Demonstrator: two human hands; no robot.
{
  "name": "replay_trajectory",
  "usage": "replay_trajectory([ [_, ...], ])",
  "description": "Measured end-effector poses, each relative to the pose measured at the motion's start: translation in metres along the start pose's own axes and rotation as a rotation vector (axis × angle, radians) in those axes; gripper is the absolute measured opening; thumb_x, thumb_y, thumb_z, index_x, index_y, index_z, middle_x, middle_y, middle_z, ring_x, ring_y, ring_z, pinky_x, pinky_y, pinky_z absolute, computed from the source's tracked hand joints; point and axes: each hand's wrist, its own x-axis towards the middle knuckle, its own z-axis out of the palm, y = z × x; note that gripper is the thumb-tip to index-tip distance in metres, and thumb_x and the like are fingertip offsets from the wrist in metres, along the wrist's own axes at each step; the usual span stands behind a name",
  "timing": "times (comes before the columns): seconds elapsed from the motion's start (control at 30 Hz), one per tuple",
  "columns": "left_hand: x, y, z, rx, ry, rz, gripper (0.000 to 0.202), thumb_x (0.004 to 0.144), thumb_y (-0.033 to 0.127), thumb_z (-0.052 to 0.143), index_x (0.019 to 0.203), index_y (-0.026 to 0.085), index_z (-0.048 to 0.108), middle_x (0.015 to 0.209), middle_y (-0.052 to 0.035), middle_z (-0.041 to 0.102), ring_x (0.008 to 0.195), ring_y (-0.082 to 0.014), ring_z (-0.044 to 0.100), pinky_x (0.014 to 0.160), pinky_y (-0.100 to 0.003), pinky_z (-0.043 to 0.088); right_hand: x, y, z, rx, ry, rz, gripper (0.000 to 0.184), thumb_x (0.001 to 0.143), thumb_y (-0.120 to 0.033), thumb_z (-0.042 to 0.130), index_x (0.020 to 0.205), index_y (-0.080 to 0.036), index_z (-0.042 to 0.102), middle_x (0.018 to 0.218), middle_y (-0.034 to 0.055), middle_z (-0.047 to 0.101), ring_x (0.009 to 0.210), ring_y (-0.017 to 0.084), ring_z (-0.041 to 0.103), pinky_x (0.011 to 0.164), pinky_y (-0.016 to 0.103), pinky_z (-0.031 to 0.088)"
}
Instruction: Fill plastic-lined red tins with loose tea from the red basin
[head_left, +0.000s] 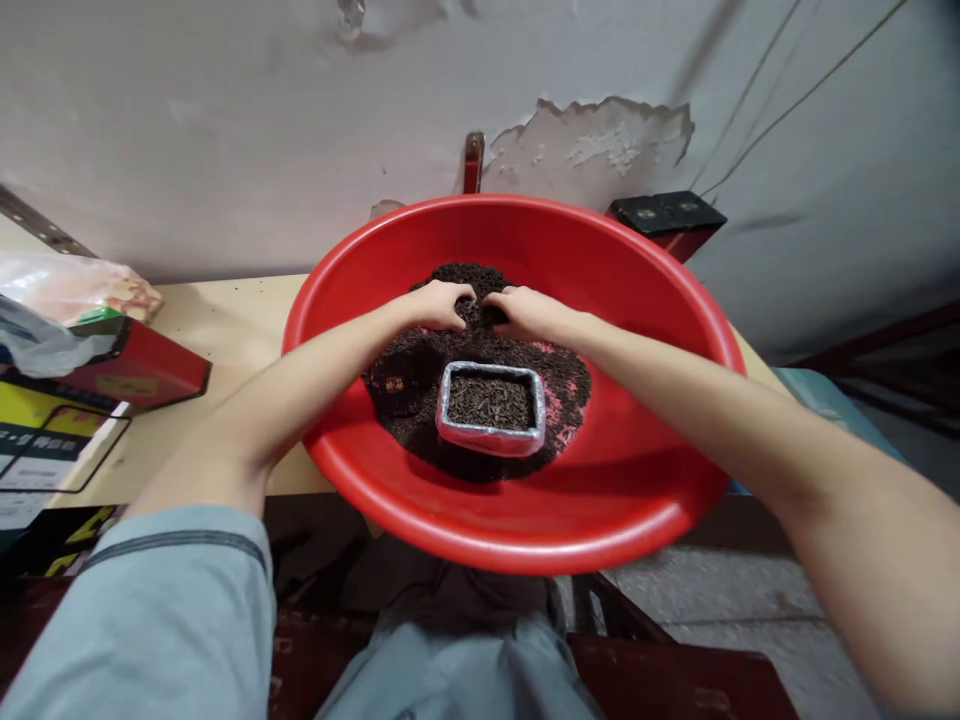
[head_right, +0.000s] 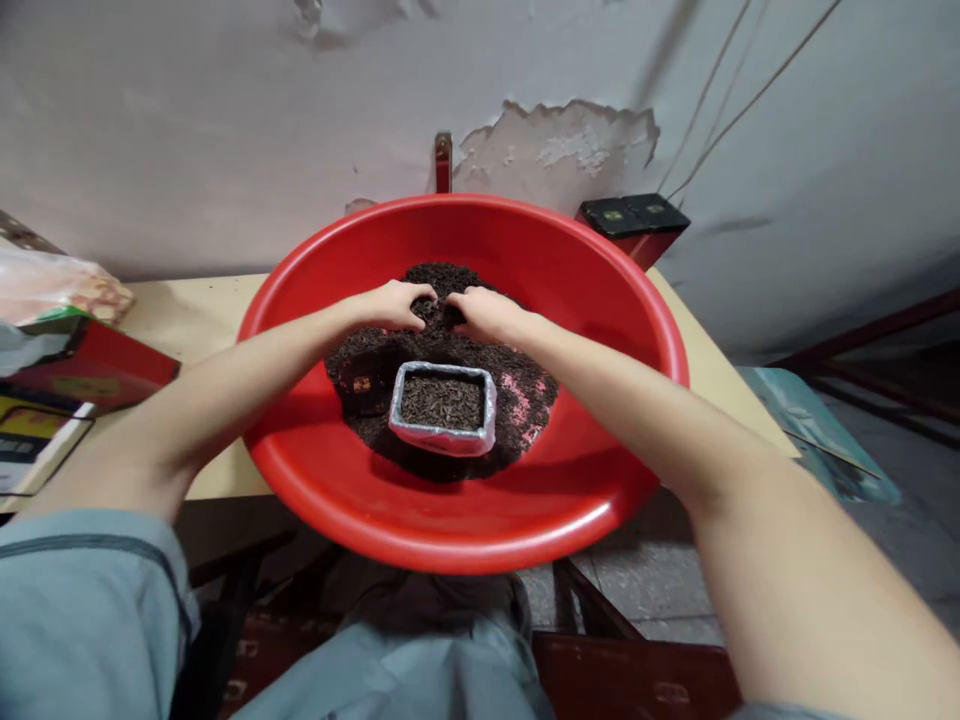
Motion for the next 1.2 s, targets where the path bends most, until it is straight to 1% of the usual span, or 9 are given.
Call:
replay_trajectory([
  [0.13,-0.059,0.036,-0.021,-0.054,-0.04,0.08,0.066,0.079,0.026,0.068,0.145,0.029,0.059,0.115,-0.0053,0.077,0.078,-0.0215,0.074,0.066,-0.029,0.059,-0.056,-0.025,-0.043,0.116,-0.038,0.002,0.042,0.091,-0.033,0.071,0.131,-0.022,0.071,0.11,0.0088,0.079,0.093,0.025,0.075,0.076,0.031,0.055],
  [0.23,-0.086,0.056,-0.019,0.003,-0.119,0.102,0.059,0.077,0.027,0.071,0.136,0.028,0.065,0.104,-0.0032,0.079,0.08,-0.0217,0.075,0.068,-0.028,0.058,-0.09,-0.052,-0.061,0.142,-0.11,0.051,0.034,0.089,-0.033,0.072,0.122,-0.023,0.074,0.096,0.0054,0.08,0.078,0.021,0.074,0.062,0.027,0.049],
  [0.33,-0.094,0.066,-0.01,0.053,-0.082,0.108,0.053,0.076,0.029,0.075,0.128,0.024,0.069,0.108,-0.005,0.08,0.09,-0.0238,0.075,0.074,-0.029,0.059,-0.106,-0.071,-0.062,0.19,-0.117,0.067,0.03,0.088,-0.032,0.074,0.116,-0.022,0.076,0.093,0.0045,0.08,0.077,0.021,0.074,0.06,0.026,0.048],
  [0.47,-0.093,0.068,-0.004,0.008,-0.053,0.129,0.052,0.074,0.029,0.082,0.124,0.022,0.072,0.115,-0.0064,0.079,0.099,-0.0256,0.075,0.082,-0.03,0.06,-0.111,-0.079,-0.055,0.258,-0.037,0.052,0.033,0.082,-0.031,0.082,0.113,-0.022,0.078,0.1,0.0053,0.08,0.088,0.023,0.075,0.07,0.028,0.054],
  [0.63,-0.105,0.064,-0.007,-0.144,-0.024,0.113,0.054,0.078,0.023,0.08,0.132,0.026,0.069,0.124,-0.0049,0.077,0.1,-0.0239,0.076,0.085,-0.032,0.063,-0.12,-0.068,-0.057,0.526,0.047,0.079,0.031,0.082,-0.024,0.079,0.113,-0.023,0.079,0.097,0.0034,0.081,0.082,0.022,0.076,0.072,0.033,0.062],
  [0.8,-0.114,0.053,-0.008,-0.364,0.022,0.173,0.049,0.092,0.02,0.07,0.14,0.025,0.065,0.132,-0.0098,0.074,0.106,-0.0217,0.074,0.093,-0.04,0.063,-0.126,-0.053,-0.046,0.826,0.172,-0.008,0.03,0.087,-0.04,0.077,0.112,-0.023,0.08,0.1,0.0061,0.081,0.093,0.027,0.078,0.081,0.045,0.067],
  [0.97,-0.111,0.033,0.012,-0.211,0.099,0.385,0.053,0.091,0.024,0.073,0.143,0.022,0.064,0.149,-0.0102,0.066,0.138,-0.0252,0.061,0.118,-0.041,0.047,-0.128,-0.052,-0.014,0.586,0.293,-0.163,0.04,0.094,-0.037,0.069,0.128,-0.017,0.075,0.13,0.0134,0.075,0.122,0.029,0.072,0.108,0.049,0.059],
  [1.07,-0.117,0.022,0.032,0.001,0.047,0.469,0.06,0.095,0.031,0.071,0.152,0.021,0.057,0.163,-0.0118,0.051,0.157,-0.0253,0.039,0.127,-0.039,0.035,-0.137,-0.053,0.002,0.31,0.23,-0.33,0.048,0.096,-0.033,0.068,0.14,-0.014,0.069,0.153,0.0183,0.06,0.141,0.032,0.06,0.117,0.05,0.051],
  [1.2,-0.133,0.012,0.048,0.198,0.027,0.505,0.059,0.104,0.037,0.059,0.16,0.021,0.047,0.17,-0.0123,0.038,0.163,-0.024,0.027,0.132,-0.046,0.024,-0.151,-0.05,0.007,0.127,0.198,-0.441,0.048,0.101,-0.032,0.063,0.146,-0.014,0.065,0.155,0.0173,0.058,0.143,0.031,0.058,0.122,0.052,0.046],
])
